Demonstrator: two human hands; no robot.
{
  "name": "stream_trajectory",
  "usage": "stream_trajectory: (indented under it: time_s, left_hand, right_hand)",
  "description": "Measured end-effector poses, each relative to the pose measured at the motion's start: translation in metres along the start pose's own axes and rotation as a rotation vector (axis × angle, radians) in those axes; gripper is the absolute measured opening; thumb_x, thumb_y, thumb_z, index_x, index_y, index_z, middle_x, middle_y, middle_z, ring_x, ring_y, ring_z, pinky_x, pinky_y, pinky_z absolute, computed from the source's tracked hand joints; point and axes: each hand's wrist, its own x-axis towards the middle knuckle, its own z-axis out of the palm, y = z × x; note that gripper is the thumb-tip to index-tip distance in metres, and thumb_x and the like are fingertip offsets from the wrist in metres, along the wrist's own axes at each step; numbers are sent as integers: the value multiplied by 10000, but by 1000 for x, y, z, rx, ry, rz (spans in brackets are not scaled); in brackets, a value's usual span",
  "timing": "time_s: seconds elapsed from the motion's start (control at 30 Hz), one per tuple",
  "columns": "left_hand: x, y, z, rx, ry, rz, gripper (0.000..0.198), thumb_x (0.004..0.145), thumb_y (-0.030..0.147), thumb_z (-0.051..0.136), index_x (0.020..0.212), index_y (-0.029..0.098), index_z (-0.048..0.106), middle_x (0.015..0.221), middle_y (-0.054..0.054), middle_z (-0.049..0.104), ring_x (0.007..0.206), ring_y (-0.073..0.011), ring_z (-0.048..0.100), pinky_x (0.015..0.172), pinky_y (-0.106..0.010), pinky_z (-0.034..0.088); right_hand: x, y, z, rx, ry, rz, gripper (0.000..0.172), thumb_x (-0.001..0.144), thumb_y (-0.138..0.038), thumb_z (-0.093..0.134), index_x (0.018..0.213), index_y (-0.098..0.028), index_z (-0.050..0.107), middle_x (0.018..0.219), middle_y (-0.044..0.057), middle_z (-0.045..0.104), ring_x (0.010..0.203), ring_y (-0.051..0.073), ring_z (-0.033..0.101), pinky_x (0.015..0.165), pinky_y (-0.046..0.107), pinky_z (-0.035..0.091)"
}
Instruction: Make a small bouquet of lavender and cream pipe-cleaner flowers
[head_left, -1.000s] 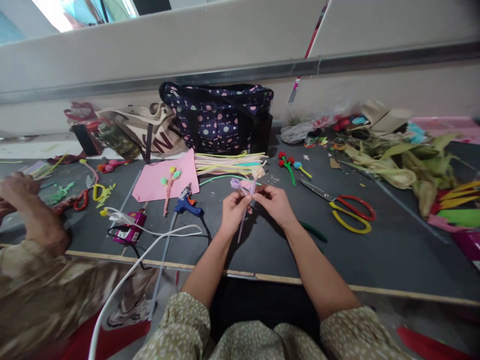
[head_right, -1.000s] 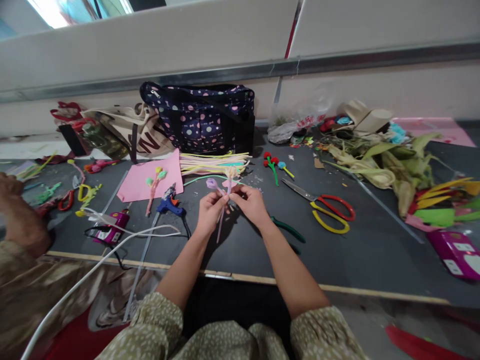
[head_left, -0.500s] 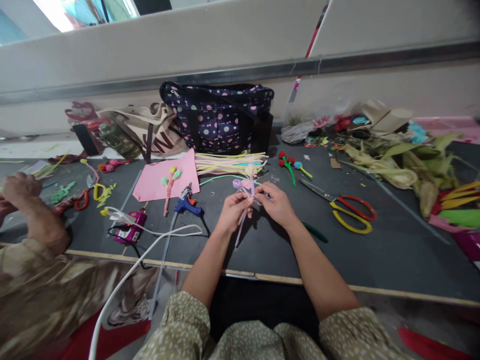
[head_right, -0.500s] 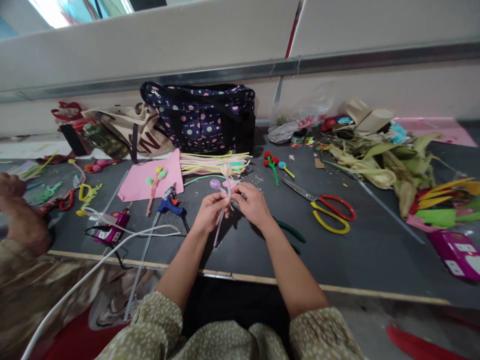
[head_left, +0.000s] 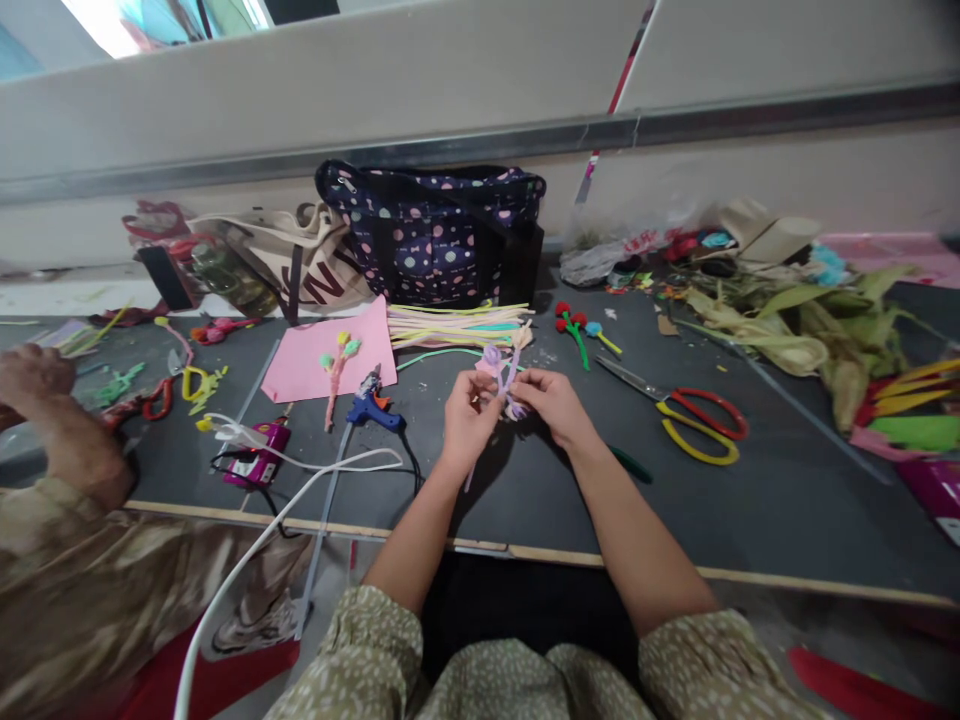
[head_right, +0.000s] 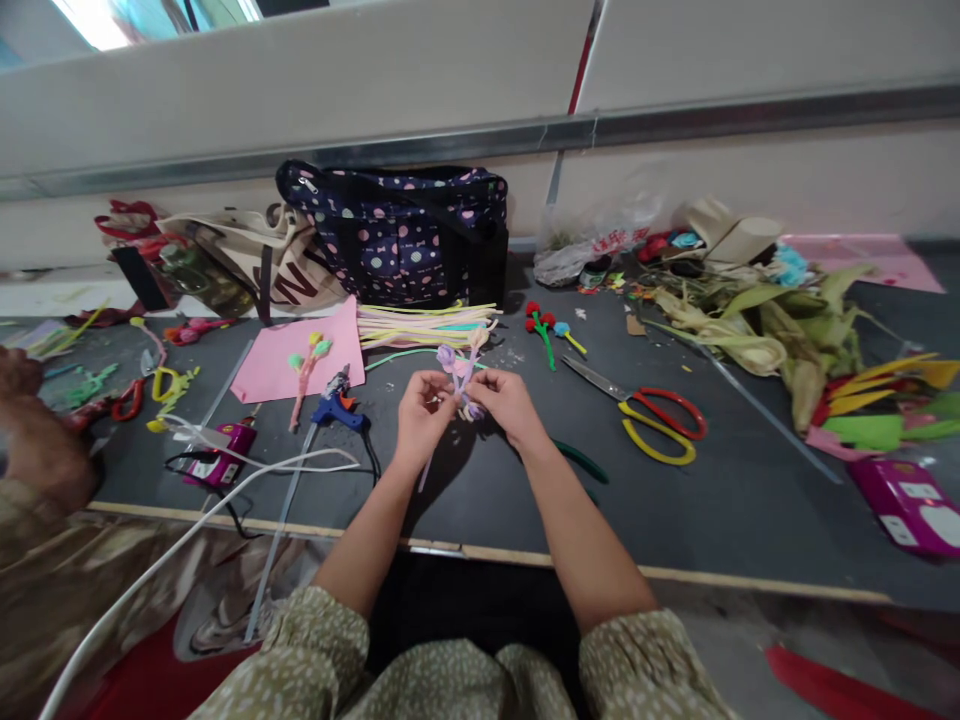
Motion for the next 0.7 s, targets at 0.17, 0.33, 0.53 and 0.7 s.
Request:
stream_trajectory:
  time_s: [0.17, 0.33, 0.53, 0.7]
  left_hand:
    - [-5, -4, 0, 715, -29, 476, 186, 846, 122, 551, 1010, 201, 586, 1009, -75, 635, 931, -180, 590, 743, -272, 464]
    - [-3, -7, -2, 856, 101, 706, 95, 899, 159, 541, 903, 191, 630, 869, -64, 662, 823, -180, 571, 725, -282, 438]
    - [-2, -5, -7, 668, 118, 686, 113, 892, 144, 554, 932, 176, 654, 854, -64, 680, 831, -178, 566, 769, -294, 450]
    - [-2, -4, -7, 437, 113, 566, 95, 879, 169, 580, 891, 186, 672, 794, -43, 661, 777, -160, 568, 730, -286, 443]
  right_hand:
    - [-1, -1, 2, 38, 30, 35, 262, 633, -393, 736, 640, -165, 608, 559, -41, 533, 501, 77, 399, 504, 238, 281]
    - [-3, -2, 5, 43, -2, 35, 270, 635, -397, 747, 652, -167, 607, 553, -54, 508, 498, 70, 374, 503, 238, 248]
    - [-4, -5, 1, 78, -80, 18, 271, 630, -385, 770, 662, -164, 618, 607, -44, 539, 551, 76, 419, 541, 226, 306]
    - [-3, -3, -2, 102, -119, 16, 244, 641, -365, 782, 707, -162, 663, 673, -25, 600, 616, 94, 487, 603, 233, 374]
